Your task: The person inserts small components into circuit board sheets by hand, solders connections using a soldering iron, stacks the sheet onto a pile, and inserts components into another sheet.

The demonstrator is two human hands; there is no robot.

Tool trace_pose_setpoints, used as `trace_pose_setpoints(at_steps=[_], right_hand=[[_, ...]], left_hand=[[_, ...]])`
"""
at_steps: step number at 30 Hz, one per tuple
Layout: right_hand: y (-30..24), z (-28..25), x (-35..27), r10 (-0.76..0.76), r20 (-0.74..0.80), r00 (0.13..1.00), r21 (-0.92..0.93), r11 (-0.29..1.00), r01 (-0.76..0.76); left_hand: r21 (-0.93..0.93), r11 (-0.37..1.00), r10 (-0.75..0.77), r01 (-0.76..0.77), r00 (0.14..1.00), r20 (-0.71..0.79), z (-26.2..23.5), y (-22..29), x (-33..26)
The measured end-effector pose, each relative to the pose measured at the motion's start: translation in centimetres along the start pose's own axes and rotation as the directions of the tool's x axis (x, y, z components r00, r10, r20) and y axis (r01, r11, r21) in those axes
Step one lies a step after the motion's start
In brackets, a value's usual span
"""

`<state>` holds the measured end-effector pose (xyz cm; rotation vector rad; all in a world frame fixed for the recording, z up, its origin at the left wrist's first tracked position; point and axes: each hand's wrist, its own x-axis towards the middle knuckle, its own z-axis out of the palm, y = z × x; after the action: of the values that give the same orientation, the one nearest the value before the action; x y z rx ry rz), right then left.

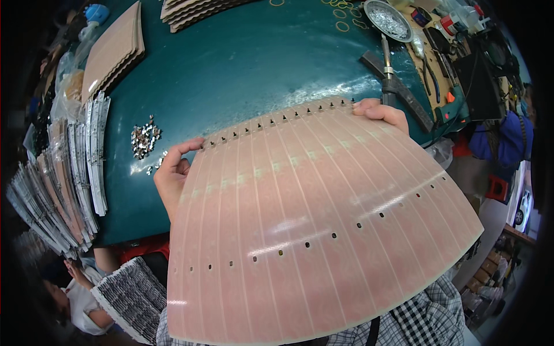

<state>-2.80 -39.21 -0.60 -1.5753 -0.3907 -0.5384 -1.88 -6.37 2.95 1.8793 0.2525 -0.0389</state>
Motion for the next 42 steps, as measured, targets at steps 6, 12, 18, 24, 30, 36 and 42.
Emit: trace_pose_setpoints(at_steps=[6,12,18,24,30,36,42], right_hand=[[0.7,-0.5,0.1,-0.043,0.047,0.998,-0.07,0.996,0.046],[0.8,-0.9,1.1,-0.054,0.114,0.992,-0.078,0.995,0.063],[0.0,1.4,4.1,0.122,-0.245,0.962,-0.174,0.97,-0.167],[-3.3,1.6,6.8,0.263,-0.434,0.862,0.087,0.964,-0.25],[-6.0,3.6,4.3,-0.288,-0.443,0.849,-0.416,0.905,0.09],[-8.6,5.7,2.8,-0.327,0.055,0.943,-0.573,0.763,0.299],[-8.7,6.3,5.5,-0.288,0.081,0.954,-0.445,0.846,0.293]], left_hand=[[-0.051,0.999,-0.007,0.004,0.998,-0.062,0.7,-0.6,0.6],[0.025,1.0,-0.014,0.013,0.999,0.038,0.1,-0.8,1.6],[0.04,0.898,0.438,-0.438,0.885,-0.157,0.3,-2.8,2.6],[-0.066,0.734,0.563,-0.676,0.66,-0.497,-2.5,3.7,2.7],[0.598,0.358,0.928,-0.717,0.206,-0.309,-1.4,8.6,0.1],[0.59,0.156,0.987,-0.792,0.144,-0.067,-0.1,10.9,-2.5],[0.352,-0.045,0.963,-0.935,0.053,0.265,0.6,13.0,-4.3]])
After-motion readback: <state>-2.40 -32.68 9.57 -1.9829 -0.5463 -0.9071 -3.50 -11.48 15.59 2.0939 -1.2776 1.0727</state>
